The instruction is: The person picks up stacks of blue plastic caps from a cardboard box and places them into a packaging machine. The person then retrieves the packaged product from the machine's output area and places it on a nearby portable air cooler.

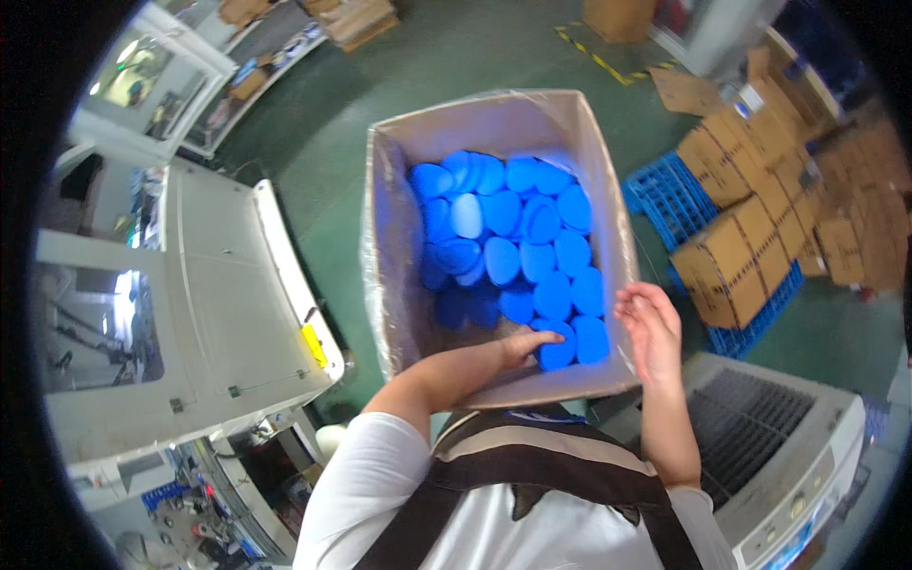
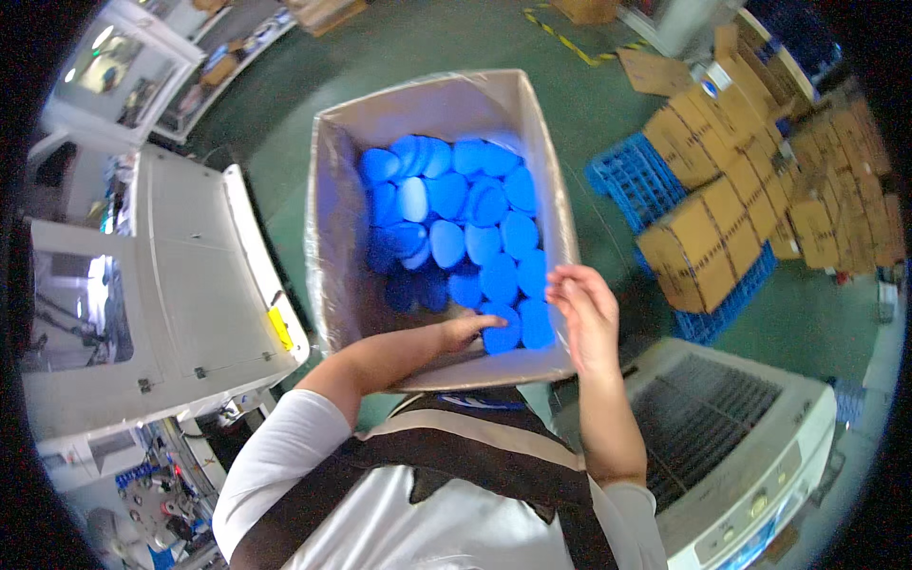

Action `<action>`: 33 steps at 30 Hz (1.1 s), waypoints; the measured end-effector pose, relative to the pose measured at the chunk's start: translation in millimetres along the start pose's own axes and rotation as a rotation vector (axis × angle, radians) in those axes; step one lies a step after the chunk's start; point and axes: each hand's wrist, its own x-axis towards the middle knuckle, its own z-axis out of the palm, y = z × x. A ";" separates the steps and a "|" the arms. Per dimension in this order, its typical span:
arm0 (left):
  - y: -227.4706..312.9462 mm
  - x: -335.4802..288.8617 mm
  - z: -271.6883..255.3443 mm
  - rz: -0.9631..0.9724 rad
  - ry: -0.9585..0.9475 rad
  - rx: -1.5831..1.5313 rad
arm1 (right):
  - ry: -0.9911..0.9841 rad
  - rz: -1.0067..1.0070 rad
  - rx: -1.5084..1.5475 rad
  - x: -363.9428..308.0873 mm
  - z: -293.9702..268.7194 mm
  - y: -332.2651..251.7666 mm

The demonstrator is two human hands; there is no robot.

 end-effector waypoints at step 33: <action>66.5 -11.5 66.4 0.124 0.190 -0.321 | 0.229 -0.882 -1.566 39.7 15.5 -39.0</action>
